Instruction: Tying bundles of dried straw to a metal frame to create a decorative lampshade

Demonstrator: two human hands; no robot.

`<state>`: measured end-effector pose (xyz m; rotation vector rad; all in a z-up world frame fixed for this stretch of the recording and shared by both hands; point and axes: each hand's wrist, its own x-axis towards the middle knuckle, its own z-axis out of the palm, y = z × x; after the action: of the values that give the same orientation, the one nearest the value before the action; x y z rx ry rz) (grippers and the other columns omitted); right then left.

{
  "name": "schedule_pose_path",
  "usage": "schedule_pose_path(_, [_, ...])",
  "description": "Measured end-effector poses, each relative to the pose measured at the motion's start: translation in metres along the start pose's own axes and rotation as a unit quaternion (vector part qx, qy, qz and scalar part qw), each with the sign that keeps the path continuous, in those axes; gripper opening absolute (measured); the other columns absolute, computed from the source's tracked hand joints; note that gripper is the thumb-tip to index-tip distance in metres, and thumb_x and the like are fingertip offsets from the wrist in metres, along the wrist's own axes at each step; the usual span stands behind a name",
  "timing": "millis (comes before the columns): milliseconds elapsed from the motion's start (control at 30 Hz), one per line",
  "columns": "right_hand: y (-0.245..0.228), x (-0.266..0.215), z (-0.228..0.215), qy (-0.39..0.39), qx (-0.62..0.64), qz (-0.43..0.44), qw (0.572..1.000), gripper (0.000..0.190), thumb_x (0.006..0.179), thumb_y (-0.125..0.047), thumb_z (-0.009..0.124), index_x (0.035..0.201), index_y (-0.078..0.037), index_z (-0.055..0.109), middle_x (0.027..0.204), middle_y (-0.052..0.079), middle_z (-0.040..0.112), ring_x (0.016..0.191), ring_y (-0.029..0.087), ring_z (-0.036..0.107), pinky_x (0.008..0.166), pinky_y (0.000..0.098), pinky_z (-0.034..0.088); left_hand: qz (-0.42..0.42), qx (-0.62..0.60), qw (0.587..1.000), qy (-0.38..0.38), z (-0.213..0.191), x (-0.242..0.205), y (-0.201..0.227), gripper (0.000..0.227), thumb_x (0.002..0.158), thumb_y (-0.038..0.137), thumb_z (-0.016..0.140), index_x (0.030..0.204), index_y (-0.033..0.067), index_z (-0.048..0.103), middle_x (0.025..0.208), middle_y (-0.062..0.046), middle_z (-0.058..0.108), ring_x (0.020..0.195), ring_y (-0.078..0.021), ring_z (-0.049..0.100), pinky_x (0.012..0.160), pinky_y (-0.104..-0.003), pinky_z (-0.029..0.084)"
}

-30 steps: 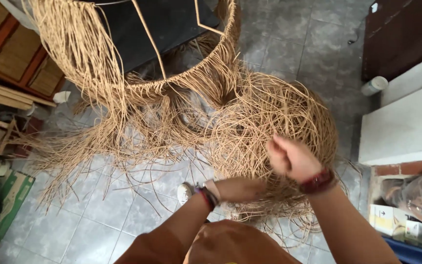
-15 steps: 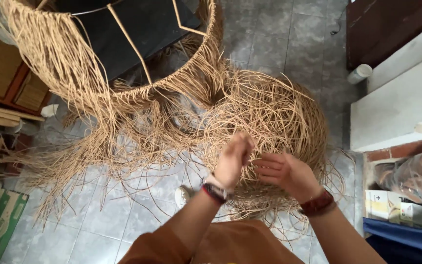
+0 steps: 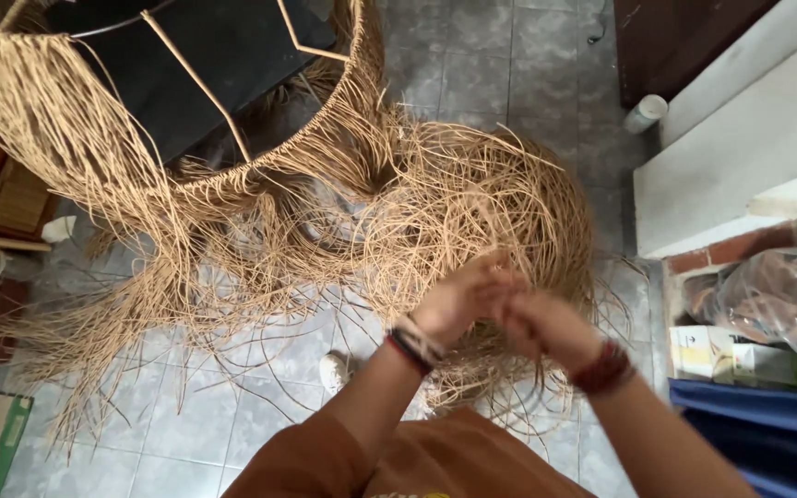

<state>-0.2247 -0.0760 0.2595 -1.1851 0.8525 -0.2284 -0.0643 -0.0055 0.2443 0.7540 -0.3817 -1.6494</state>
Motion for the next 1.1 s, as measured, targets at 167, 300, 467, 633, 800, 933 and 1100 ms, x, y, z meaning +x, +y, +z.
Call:
schedule_pose_path(167, [-0.012, -0.031, 0.03, -0.033, -0.01, 0.128, 0.991, 0.04, 0.107, -0.029, 0.042, 0.11, 0.001, 0.068, 0.085, 0.009, 0.056, 0.072, 0.021, 0.053, 0.064, 0.0345, 0.037, 0.161, -0.07, 0.973, 0.15, -0.015, 0.012, 0.029, 0.03, 0.112, 0.023, 0.036, 0.113, 0.0037, 0.059, 0.068, 0.001, 0.049, 0.052, -0.0105, 0.051, 0.045, -0.021, 0.04])
schedule_pose_path(300, [-0.026, 0.006, 0.022, -0.032, 0.141, -0.005, 0.989, 0.054, 0.102, -0.03, 0.046, 0.14, 0.008, 0.054, 0.11, 0.021, 0.07, 0.096, 0.03, 0.071, 0.089, 0.0508, 0.057, 0.129, 0.222, 0.966, 0.036, -0.029, -0.019, -0.011, 0.03, 0.111, 0.022, 0.039, 0.1, 0.0083, 0.064, 0.074, 0.002, 0.047, 0.062, -0.0144, 0.049, 0.056, -0.027, 0.039])
schedule_pose_path(467, [-0.037, 0.05, -0.003, -0.158, 0.141, -0.054, 0.976, 0.049, 0.104, -0.038, 0.038, 0.128, 0.001, 0.054, 0.084, 0.01, 0.051, 0.07, 0.023, 0.051, 0.064, 0.039, 0.042, 0.031, 0.601, 0.786, -0.14, -0.043, -0.049, -0.032, 0.023, 0.103, 0.014, 0.047, 0.112, 0.0077, 0.067, 0.104, -0.019, 0.072, 0.103, -0.0415, 0.068, 0.092, -0.05, 0.053])
schedule_pose_path(633, [-0.025, 0.016, 0.025, -0.192, 0.052, -0.025, 0.98, 0.056, 0.11, -0.034, 0.039, 0.058, -0.013, 0.041, 0.043, -0.007, 0.027, 0.029, 0.007, 0.029, 0.028, 0.0231, 0.02, 0.224, 0.439, 0.87, -0.008, -0.021, -0.03, 0.002, 0.029, 0.09, 0.001, 0.062, 0.116, 0.0081, 0.053, 0.113, -0.016, 0.061, 0.12, -0.0403, 0.059, 0.107, -0.052, 0.045])
schedule_pose_path(800, [0.057, 0.021, 0.003, -0.132, -0.035, 0.065, 0.988, 0.038, 0.105, -0.023, 0.051, 0.075, 0.0, 0.06, 0.05, -0.001, 0.032, 0.033, 0.007, 0.032, 0.029, 0.023, 0.024, 0.223, 0.053, 0.963, 0.142, -0.004, -0.012, 0.029, 0.026, 0.11, 0.011, 0.041, 0.127, -0.0008, 0.057, 0.084, -0.019, 0.07, 0.072, -0.0249, 0.07, 0.062, -0.028, 0.058])
schedule_pose_path(933, [0.032, 0.013, 0.018, -0.178, -0.241, 0.124, 0.946, 0.034, 0.106, -0.028, 0.047, 0.088, -0.007, 0.067, 0.065, -0.001, 0.054, 0.047, 0.01, 0.042, 0.041, 0.0214, 0.036, 0.15, -0.041, 0.971, 0.184, 0.006, -0.03, 0.057, 0.018, 0.115, 0.011, 0.037, 0.11, 0.001, 0.052, 0.09, -0.012, 0.063, 0.07, -0.0208, 0.069, 0.065, -0.028, 0.064])
schedule_pose_path(1100, [0.008, 0.004, 0.054, -0.134, -0.233, 0.087, 0.959, 0.031, 0.104, -0.029, 0.043, 0.108, -0.009, 0.067, 0.075, 0.004, 0.058, 0.057, 0.014, 0.05, 0.053, 0.0259, 0.043, 0.304, -0.001, 0.937, 0.171, 0.001, -0.039, 0.037, 0.03, 0.113, 0.024, 0.037, 0.109, 0.0094, 0.063, 0.089, 0.001, 0.06, 0.05, -0.0031, 0.04, 0.042, -0.018, 0.035])
